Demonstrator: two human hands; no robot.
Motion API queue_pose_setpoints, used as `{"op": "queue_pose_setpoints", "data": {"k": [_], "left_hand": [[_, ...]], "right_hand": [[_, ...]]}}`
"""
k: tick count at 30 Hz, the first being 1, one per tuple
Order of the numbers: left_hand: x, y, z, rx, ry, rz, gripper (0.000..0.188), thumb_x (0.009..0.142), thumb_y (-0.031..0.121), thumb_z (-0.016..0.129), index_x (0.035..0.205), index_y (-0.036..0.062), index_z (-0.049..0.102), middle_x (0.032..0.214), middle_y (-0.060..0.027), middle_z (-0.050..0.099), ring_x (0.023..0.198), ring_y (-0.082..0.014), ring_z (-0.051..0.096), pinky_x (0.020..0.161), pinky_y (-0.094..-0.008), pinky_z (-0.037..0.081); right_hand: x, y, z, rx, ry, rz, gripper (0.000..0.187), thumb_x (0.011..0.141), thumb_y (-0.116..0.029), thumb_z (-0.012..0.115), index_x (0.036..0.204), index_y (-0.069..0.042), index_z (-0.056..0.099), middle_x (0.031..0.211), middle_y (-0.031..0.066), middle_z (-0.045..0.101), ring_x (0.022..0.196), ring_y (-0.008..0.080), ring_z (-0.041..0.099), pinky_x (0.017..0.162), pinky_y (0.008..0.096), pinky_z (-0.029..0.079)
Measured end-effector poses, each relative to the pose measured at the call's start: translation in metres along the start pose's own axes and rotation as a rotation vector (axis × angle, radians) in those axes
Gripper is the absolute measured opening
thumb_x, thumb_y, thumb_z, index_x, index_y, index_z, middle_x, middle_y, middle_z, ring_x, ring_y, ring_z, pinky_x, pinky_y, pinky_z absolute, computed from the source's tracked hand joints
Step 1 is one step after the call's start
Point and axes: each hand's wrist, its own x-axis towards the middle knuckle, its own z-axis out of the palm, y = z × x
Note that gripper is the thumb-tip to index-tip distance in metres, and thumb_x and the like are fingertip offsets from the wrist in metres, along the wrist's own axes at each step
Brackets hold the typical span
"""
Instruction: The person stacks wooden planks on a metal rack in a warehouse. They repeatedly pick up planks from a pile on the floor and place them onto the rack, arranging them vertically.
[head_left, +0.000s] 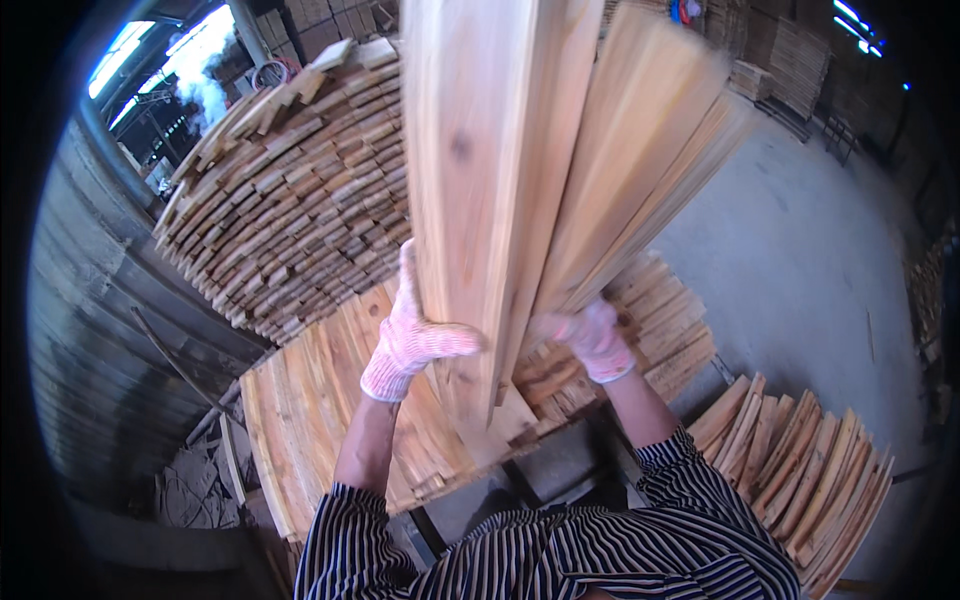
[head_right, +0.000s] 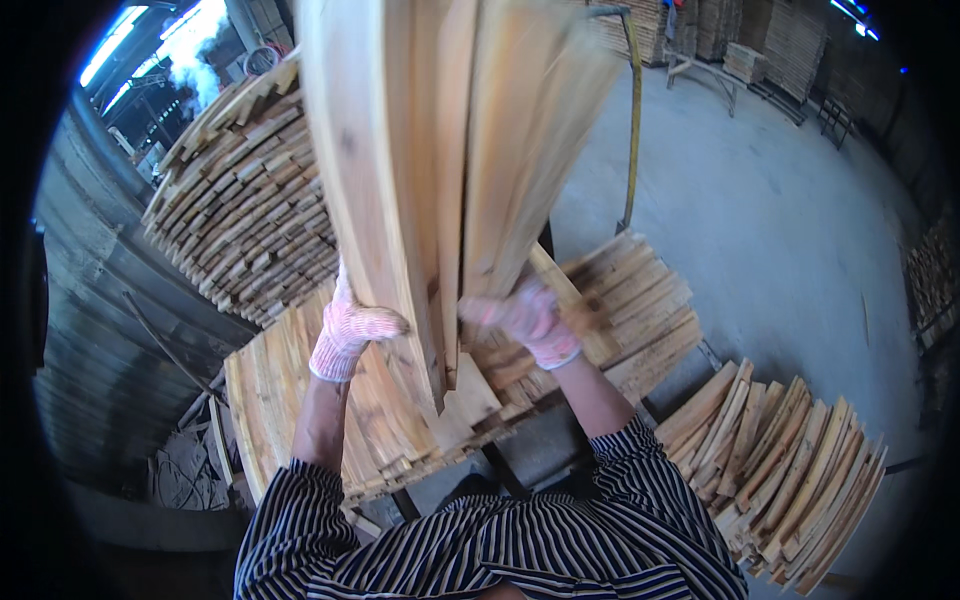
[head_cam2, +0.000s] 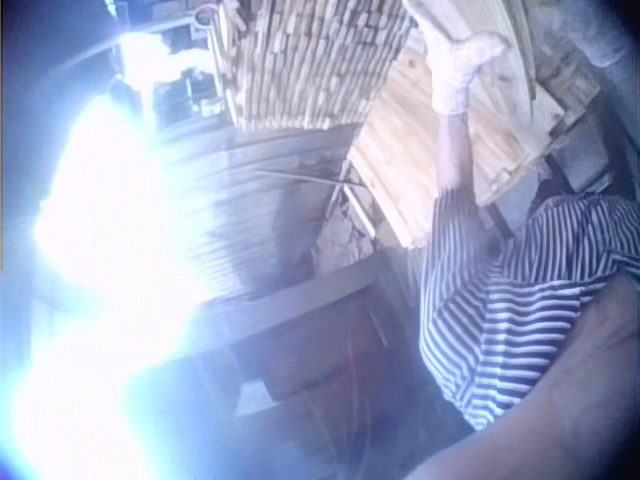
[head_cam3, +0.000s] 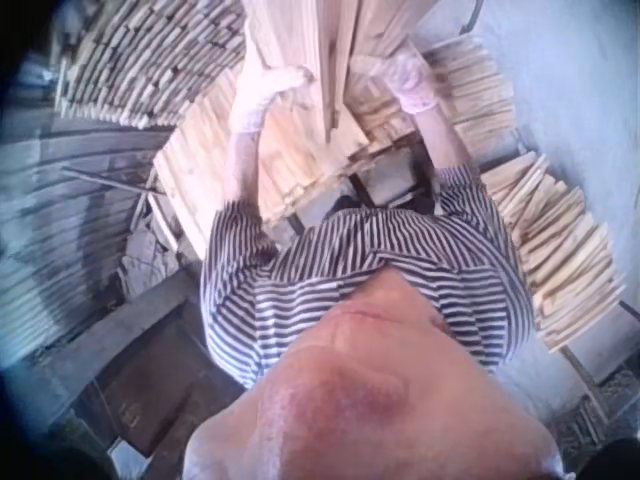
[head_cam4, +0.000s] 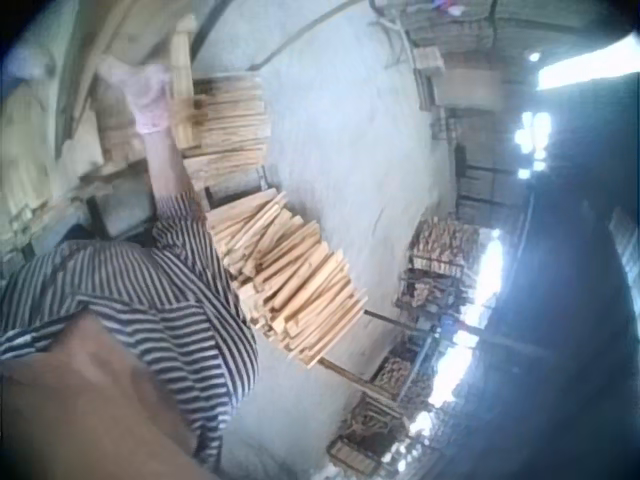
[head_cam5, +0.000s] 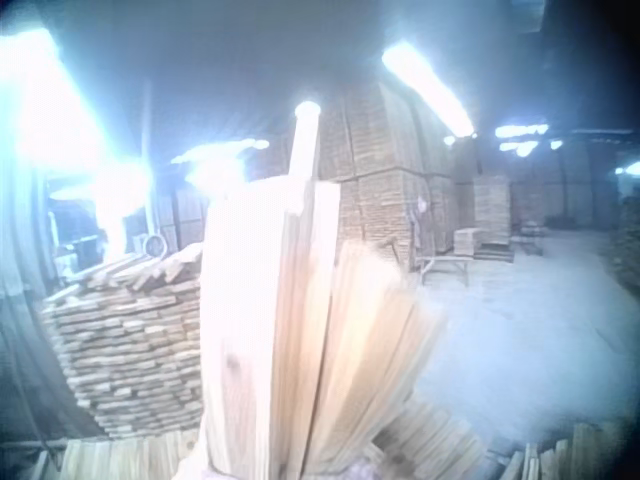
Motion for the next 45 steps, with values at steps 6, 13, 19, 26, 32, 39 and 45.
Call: {"op": "queue_pose_setpoints", "data": {"k": [6, 13, 19, 26, 32, 39, 45], "left_hand": [[-0.045, -0.015, -0.113, 0.106, -0.195, -0.379, 0.116, 0.053, 0.031, 0.104, 0.148, 0.0024, 0.044, 0.134, -0.0085, 0.061, 0.123, -0.0205, 0.058, 0.102, -0.0388, 0.051], [-0.046, -0.089, -0.164, -0.592, 0.326, -0.240, 0.078, 0.081, 0.044, 0.086, 0.138, 0.0020, 0.054, 0.111, -0.0144, 0.071, 0.102, -0.0271, 0.070, 0.089, -0.0443, 0.060], [-0.097, -0.202, -0.195, -0.931, 0.445, -0.330, 0.073, 0.098, 0.069, 0.045, 0.140, 0.0102, 0.055, 0.076, -0.0060, 0.065, 0.060, -0.0188, 0.062, 0.058, -0.0310, 0.058], [-0.120, -0.261, -0.150, -0.791, 0.549, -0.408, 0.045, 0.104, 0.057, 0.049, 0.109, 0.0151, 0.064, 0.065, 0.0046, 0.050, 0.055, -0.0077, 0.048, 0.052, -0.0204, 0.046], [-0.107, -0.278, -0.134, -0.506, 0.666, -0.409, 0.043, 0.105, 0.054, 0.050, 0.116, 0.0144, 0.059, 0.084, -0.0001, 0.054, 0.074, -0.0104, 0.053, 0.068, -0.0261, 0.049], [-0.091, -0.264, -0.119, -0.397, 0.751, -0.464, 0.052, 0.104, 0.058, 0.046, 0.127, 0.0129, 0.055, 0.104, -0.0062, 0.055, 0.093, -0.0157, 0.054, 0.082, -0.0327, 0.049], [-0.086, -0.258, -0.113, -0.328, 0.748, -0.474, 0.061, 0.103, 0.062, 0.042, 0.136, 0.0116, 0.052, 0.120, -0.0115, 0.056, 0.109, -0.0203, 0.056, 0.095, -0.0383, 0.049]], "right_hand": [[0.023, 0.026, 0.132, 0.029, -0.286, -0.147, 0.116, 0.068, -0.049, 0.092, 0.154, -0.005, 0.028, 0.147, 0.0187, 0.045, 0.138, 0.0335, 0.046, 0.113, 0.0409, 0.041], [0.053, -0.116, 0.149, -0.256, -0.408, 0.261, 0.136, 0.071, -0.047, 0.091, 0.160, 0.003, 0.001, 0.162, 0.0291, 0.027, 0.150, 0.0378, 0.033, 0.120, 0.0418, 0.034], [0.018, -0.134, 0.194, -0.418, -0.379, 0.395, 0.119, 0.072, -0.048, 0.087, 0.163, -0.020, 0.015, 0.151, 0.0255, 0.043, 0.141, 0.0392, 0.044, 0.115, 0.0467, 0.041], [0.012, -0.002, 0.121, -0.561, -0.340, 0.493, 0.101, 0.071, -0.048, 0.084, 0.157, -0.026, 0.037, 0.136, 0.0201, 0.057, 0.125, 0.0377, 0.058, 0.103, 0.0451, 0.051], [0.053, 0.077, 0.098, -0.664, -0.249, 0.709, 0.096, 0.073, -0.049, 0.082, 0.155, -0.024, 0.040, 0.138, 0.0230, 0.056, 0.124, 0.0421, 0.058, 0.102, 0.0473, 0.051], [0.039, 0.089, 0.116, -0.643, -0.228, 0.728, 0.090, 0.076, -0.053, 0.081, 0.152, -0.023, 0.044, 0.138, 0.0230, 0.055, 0.121, 0.0371, 0.062, 0.083, 0.0480, 0.057], [0.037, 0.127, 0.068, -0.783, -0.356, 0.674, 0.072, 0.092, -0.060, 0.061, 0.150, -0.019, 0.049, 0.161, 0.0240, 0.035, 0.148, 0.0364, 0.035, 0.114, 0.0533, 0.033]]}}
